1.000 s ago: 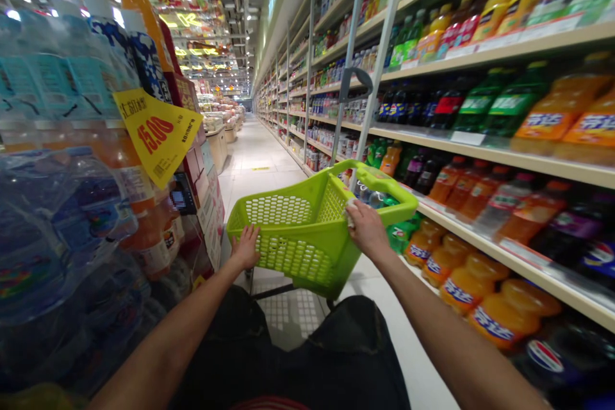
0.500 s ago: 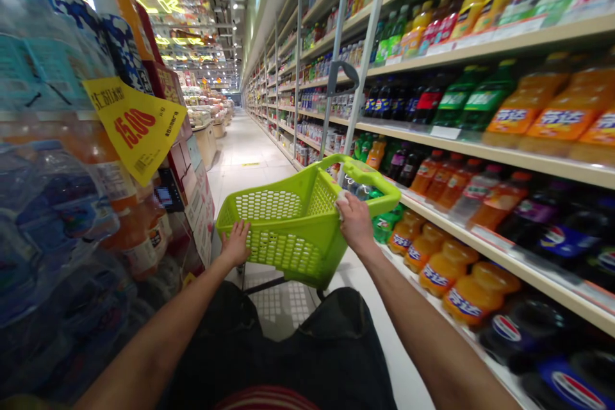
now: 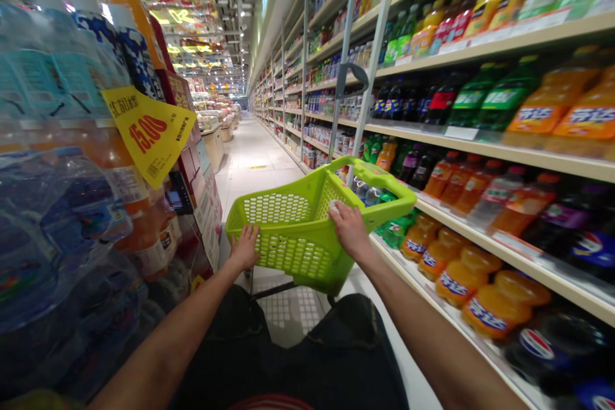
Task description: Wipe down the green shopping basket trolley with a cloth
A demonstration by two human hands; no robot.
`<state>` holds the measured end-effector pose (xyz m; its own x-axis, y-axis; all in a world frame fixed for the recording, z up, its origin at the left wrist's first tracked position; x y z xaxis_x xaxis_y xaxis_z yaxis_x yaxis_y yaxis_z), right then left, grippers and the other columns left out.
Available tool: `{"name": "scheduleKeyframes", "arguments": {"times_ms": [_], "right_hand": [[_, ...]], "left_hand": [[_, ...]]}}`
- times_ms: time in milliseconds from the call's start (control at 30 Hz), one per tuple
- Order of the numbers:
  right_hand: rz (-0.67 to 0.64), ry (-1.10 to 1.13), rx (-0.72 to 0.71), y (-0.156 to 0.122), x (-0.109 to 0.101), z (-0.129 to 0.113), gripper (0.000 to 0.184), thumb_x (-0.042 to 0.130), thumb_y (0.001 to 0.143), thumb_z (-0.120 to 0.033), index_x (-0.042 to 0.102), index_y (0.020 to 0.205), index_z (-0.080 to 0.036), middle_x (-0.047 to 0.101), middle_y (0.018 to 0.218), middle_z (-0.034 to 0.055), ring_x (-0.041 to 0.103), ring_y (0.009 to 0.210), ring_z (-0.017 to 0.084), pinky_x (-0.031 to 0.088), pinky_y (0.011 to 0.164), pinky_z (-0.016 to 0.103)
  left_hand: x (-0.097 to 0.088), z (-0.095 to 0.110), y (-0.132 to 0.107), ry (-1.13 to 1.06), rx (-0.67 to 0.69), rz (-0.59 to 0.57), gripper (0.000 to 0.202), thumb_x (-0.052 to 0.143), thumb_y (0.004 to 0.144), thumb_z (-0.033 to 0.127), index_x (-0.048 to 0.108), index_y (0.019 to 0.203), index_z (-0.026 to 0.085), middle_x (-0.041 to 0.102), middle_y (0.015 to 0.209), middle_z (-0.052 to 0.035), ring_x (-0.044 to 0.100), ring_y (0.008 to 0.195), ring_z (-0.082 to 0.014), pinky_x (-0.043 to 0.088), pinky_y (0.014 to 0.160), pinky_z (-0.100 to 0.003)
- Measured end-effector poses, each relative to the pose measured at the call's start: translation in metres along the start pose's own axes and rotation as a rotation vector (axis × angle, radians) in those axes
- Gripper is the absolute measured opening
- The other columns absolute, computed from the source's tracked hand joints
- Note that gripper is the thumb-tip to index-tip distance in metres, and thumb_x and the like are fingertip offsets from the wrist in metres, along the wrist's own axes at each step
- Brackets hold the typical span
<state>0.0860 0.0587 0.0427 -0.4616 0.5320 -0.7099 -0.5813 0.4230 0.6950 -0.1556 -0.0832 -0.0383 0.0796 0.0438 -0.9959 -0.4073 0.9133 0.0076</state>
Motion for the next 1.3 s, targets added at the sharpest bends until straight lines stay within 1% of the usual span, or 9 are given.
{"name": "scheduleKeyframes", "arguments": {"times_ms": [200, 433, 533, 700, 833, 933, 1000, 1200, 1300], "right_hand": [[0.170, -0.048, 0.147, 0.005, -0.026, 0.021, 0.043, 0.042, 0.074, -0.013, 0.054, 0.115, -0.011, 0.050, 0.128, 0.0182, 0.045, 0.115, 0.030, 0.036, 0.093, 0.047], [0.013, 0.096, -0.044, 0.008, 0.010, -0.049, 0.054, 0.047, 0.069, -0.013, 0.048, 0.123, -0.008, 0.050, 0.128, 0.0174, 0.042, 0.120, 0.028, 0.033, 0.100, 0.044], [-0.030, 0.096, -0.127, 0.004, 0.017, -0.061, 0.048, 0.046, 0.071, -0.013, 0.053, 0.119, -0.012, 0.049, 0.131, 0.0158, 0.041, 0.122, 0.028, 0.032, 0.100, 0.046], [-0.028, 0.034, -0.145, -0.001, 0.011, -0.037, 0.042, 0.042, 0.076, -0.011, 0.059, 0.112, -0.021, 0.051, 0.130, 0.0113, 0.046, 0.117, 0.027, 0.033, 0.096, 0.049], [0.085, 0.028, -0.035, 0.004, -0.012, -0.001, 0.039, 0.041, 0.076, -0.012, 0.061, 0.111, -0.015, 0.053, 0.126, 0.0140, 0.051, 0.109, 0.025, 0.041, 0.090, 0.039], [0.128, -0.021, 0.084, 0.006, -0.022, 0.015, 0.042, 0.045, 0.077, -0.017, 0.057, 0.116, -0.011, 0.049, 0.129, 0.0186, 0.046, 0.115, 0.031, 0.039, 0.092, 0.047], [0.092, -0.003, 0.082, 0.006, -0.015, 0.007, 0.044, 0.045, 0.077, -0.018, 0.054, 0.120, -0.011, 0.049, 0.128, 0.0193, 0.044, 0.117, 0.032, 0.037, 0.094, 0.050], [0.015, 0.186, -0.118, 0.005, 0.023, -0.057, 0.049, 0.041, 0.076, -0.011, 0.050, 0.124, -0.009, 0.051, 0.128, 0.0163, 0.045, 0.118, 0.025, 0.038, 0.098, 0.042], [0.011, 0.215, -0.133, 0.007, 0.026, -0.057, 0.047, 0.038, 0.077, -0.010, 0.052, 0.121, -0.014, 0.054, 0.125, 0.0133, 0.047, 0.116, 0.023, 0.039, 0.097, 0.041]], "left_hand": [[0.004, 0.002, 0.001, -0.011, -0.007, 0.011, 0.084, 0.050, 0.067, 0.017, 0.014, 0.143, 0.018, 0.005, 0.153, -0.0064, 0.004, 0.139, -0.0273, 0.013, 0.107, -0.058], [0.004, 0.002, 0.001, -0.016, -0.009, -0.006, 0.086, 0.052, 0.067, 0.021, 0.013, 0.143, 0.017, 0.004, 0.153, -0.0066, 0.002, 0.139, -0.0281, 0.013, 0.106, -0.060], [0.003, 0.001, 0.001, -0.004, -0.006, -0.006, 0.085, 0.052, 0.068, 0.021, 0.013, 0.143, 0.018, 0.004, 0.153, -0.0063, 0.003, 0.139, -0.0273, 0.014, 0.106, -0.060], [0.001, 0.001, 0.000, -0.003, 0.000, 0.015, 0.082, 0.051, 0.070, 0.019, 0.014, 0.143, 0.022, 0.006, 0.153, -0.0059, 0.004, 0.139, -0.0271, 0.013, 0.107, -0.059], [0.003, 0.003, 0.001, -0.009, 0.010, 0.019, 0.082, 0.052, 0.069, 0.018, 0.015, 0.143, 0.021, 0.007, 0.152, -0.0064, 0.004, 0.139, -0.0270, 0.012, 0.107, -0.059], [0.005, 0.003, 0.002, -0.023, -0.001, 0.009, 0.085, 0.052, 0.068, 0.018, 0.014, 0.143, 0.020, 0.005, 0.153, -0.0067, 0.003, 0.139, -0.0280, 0.012, 0.106, -0.060], [0.005, 0.003, 0.002, -0.030, -0.009, 0.004, 0.085, 0.052, 0.067, 0.019, 0.014, 0.143, 0.020, 0.005, 0.153, -0.0065, 0.002, 0.139, -0.0282, 0.012, 0.107, -0.060], [-0.001, 0.006, -0.002, -0.009, -0.002, -0.007, 0.085, 0.052, 0.067, 0.019, 0.014, 0.143, 0.020, 0.004, 0.153, -0.0064, 0.004, 0.139, -0.0268, 0.013, 0.107, -0.058], [-0.004, 0.005, -0.004, 0.006, 0.001, 0.003, 0.083, 0.050, 0.067, 0.017, 0.015, 0.143, 0.019, 0.006, 0.152, -0.0060, 0.005, 0.139, -0.0267, 0.013, 0.107, -0.058]]}}
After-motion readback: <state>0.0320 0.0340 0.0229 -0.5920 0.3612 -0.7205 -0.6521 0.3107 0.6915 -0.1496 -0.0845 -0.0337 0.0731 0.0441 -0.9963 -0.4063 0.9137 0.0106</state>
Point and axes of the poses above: each hand's wrist, its own y-axis towards the middle knuckle, its own x-axis out of the palm, z = x × y, the point moved 9 cm from there along y, towards the middle knuckle
